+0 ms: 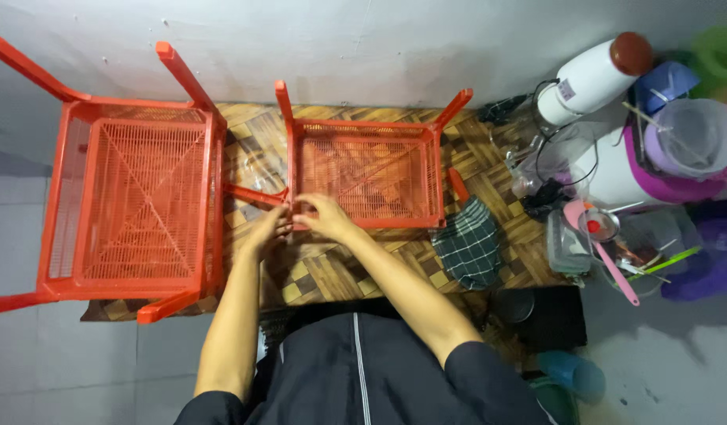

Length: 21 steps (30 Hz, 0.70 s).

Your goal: The person assembles a small red plastic stool by attaching legs to the seat frame. They wipe each leg with a cloth before inserting it into the seat and securing it in place.

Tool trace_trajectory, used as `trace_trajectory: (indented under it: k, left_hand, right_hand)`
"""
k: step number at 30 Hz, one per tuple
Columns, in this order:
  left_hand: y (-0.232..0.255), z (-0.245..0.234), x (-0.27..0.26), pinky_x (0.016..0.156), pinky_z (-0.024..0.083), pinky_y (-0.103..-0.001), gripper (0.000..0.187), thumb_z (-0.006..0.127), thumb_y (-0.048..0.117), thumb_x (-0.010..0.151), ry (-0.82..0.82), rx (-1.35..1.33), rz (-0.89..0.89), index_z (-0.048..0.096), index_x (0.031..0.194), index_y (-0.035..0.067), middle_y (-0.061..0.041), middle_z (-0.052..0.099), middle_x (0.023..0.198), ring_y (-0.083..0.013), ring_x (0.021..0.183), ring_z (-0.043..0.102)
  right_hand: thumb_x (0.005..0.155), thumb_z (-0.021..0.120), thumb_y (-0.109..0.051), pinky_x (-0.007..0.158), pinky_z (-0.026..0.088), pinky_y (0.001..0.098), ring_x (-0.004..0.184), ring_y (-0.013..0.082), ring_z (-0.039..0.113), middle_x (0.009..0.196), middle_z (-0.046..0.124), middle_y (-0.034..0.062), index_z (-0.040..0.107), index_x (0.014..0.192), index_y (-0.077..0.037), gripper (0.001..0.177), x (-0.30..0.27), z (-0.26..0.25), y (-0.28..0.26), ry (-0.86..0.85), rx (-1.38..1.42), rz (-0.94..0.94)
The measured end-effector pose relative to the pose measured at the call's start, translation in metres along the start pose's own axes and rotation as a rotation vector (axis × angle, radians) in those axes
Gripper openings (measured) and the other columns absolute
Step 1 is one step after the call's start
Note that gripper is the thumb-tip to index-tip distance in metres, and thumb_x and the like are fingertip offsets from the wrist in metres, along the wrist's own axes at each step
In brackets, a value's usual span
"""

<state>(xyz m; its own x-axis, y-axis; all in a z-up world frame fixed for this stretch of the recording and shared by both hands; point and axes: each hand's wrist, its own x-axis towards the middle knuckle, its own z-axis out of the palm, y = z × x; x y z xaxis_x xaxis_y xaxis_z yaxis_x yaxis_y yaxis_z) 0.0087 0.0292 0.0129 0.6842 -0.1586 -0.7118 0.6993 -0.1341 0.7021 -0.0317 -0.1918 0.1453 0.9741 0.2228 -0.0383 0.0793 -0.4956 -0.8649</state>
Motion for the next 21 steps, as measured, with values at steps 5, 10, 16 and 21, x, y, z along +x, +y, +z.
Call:
trace_trajectory:
  k: [5, 10, 16, 21]
  left_hand:
    - [0.018, -0.006, 0.013, 0.07, 0.055, -0.032, 0.053, 0.068, 0.055, 0.094, 0.225, -0.431, -0.071, 0.065, 0.119, 0.009, -0.006, 0.073, 0.104, -0.0176, 0.086, 0.069]
    - [0.026, -0.006, 0.02, 0.049, 0.045, -0.027, 0.029, 0.073, 0.033, 0.096, 0.142, -0.582, 0.121, 0.062, 0.105, 0.007, -0.006, 0.07, 0.084, -0.0164, 0.063, 0.062]
    - [0.035, 0.015, -0.028, 0.051, 0.045, -0.026, 0.02, 0.073, 0.02, 0.097, 0.072, -0.229, 0.317, 0.067, 0.109, 0.006, -0.004, 0.069, 0.084, -0.0133, 0.062, 0.058]
    - [0.046, 0.019, -0.087, 0.069, 0.056, -0.03, 0.022, 0.072, 0.02, 0.096, 0.062, 0.04, 0.54, 0.067, 0.11, 0.003, -0.003, 0.072, 0.093, -0.0135, 0.08, 0.069]
  right_hand:
    - [0.087, 0.078, -0.03, 0.097, 0.052, 0.0407, 0.111, 0.0259, 0.066, 0.129, 0.065, 0.0094, 0.063, 0.132, -0.013, 0.05, -0.029, -0.018, 0.0, -0.141, -0.155, 0.198]
    - [0.086, 0.078, -0.024, 0.094, 0.055, 0.0431, 0.111, 0.0288, 0.067, 0.122, 0.07, 0.0056, 0.067, 0.128, -0.016, 0.045, -0.044, -0.017, 0.014, -0.118, -0.395, 0.143]
    - [0.092, 0.072, -0.024, 0.089, 0.057, 0.0444, 0.108, 0.0321, 0.069, 0.119, 0.073, 0.0063, 0.069, 0.122, -0.018, 0.031, -0.052, 0.0, 0.057, -0.022, -0.415, 0.038]
    - [0.093, 0.069, -0.022, 0.088, 0.056, 0.0459, 0.106, 0.0341, 0.068, 0.116, 0.072, 0.0095, 0.067, 0.123, -0.013, 0.031, -0.057, 0.004, 0.069, 0.021, -0.41, -0.059]
